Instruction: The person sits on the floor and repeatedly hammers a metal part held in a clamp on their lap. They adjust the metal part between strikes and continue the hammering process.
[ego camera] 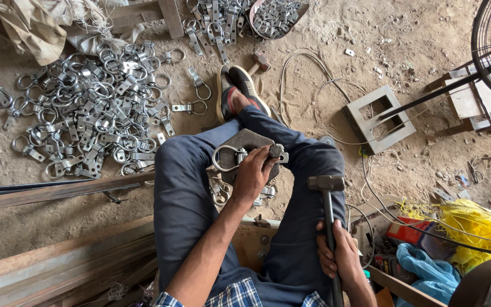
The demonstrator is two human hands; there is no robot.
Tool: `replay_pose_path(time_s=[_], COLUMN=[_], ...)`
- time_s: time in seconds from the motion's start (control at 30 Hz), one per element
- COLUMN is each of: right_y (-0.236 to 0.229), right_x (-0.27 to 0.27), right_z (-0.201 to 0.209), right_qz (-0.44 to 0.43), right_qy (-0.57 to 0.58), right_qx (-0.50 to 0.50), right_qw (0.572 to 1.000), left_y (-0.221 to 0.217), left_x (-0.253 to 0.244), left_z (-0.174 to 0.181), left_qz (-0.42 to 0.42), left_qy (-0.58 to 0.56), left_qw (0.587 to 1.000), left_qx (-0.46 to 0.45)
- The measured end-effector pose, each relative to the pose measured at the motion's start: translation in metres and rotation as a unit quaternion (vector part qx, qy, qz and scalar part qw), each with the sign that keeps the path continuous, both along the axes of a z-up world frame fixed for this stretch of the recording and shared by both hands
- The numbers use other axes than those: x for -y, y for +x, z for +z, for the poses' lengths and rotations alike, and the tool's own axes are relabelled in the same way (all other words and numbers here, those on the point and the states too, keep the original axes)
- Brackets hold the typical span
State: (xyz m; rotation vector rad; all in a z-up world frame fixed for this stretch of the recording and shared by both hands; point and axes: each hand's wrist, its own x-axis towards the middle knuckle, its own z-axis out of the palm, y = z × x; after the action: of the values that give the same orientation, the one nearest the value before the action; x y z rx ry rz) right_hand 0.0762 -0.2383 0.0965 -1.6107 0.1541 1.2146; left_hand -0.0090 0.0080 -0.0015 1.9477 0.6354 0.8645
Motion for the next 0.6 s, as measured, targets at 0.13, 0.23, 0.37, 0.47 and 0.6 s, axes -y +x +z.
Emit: replay_pose_path(time_s=[0.13, 0.23, 0.37, 0.47, 0.6], right_y=[0.001, 0.002, 0.001, 0.000, -0.001], right_x=[0.002, 0.003, 0.003, 0.001, -0.002], right_z=[-0.003, -0.006, -0.005, -0.002, 0.001], right_qz=[0.005, 0.003, 0.000, 0.006, 0.027], right_qy=[0.010, 0.019, 0.023, 0.013, -0.017], right_qx=[-0.002, -0.005, -0.006, -0.008, 0.033], right_qw=[1.000, 1.000, 1.000, 1.000, 0.999], left_y=[-0.002, -0.001, -0.003, -0.001, -0.002], left_x=[0.000, 0.000, 0.000, 0.000, 0.004], left_z=[0.003, 0.005, 0.008, 0.007, -0.004], left_qz=[-0.003, 0.003, 0.004, 0.006, 0.028], left_qy=[-0.012, 0.002, -0.014, -0.008, 0.062], left_qw=[1.000, 1.000, 1.000, 1.000, 0.997], left_qx=[-0.013, 0.001, -0.006, -0.003, 0.039])
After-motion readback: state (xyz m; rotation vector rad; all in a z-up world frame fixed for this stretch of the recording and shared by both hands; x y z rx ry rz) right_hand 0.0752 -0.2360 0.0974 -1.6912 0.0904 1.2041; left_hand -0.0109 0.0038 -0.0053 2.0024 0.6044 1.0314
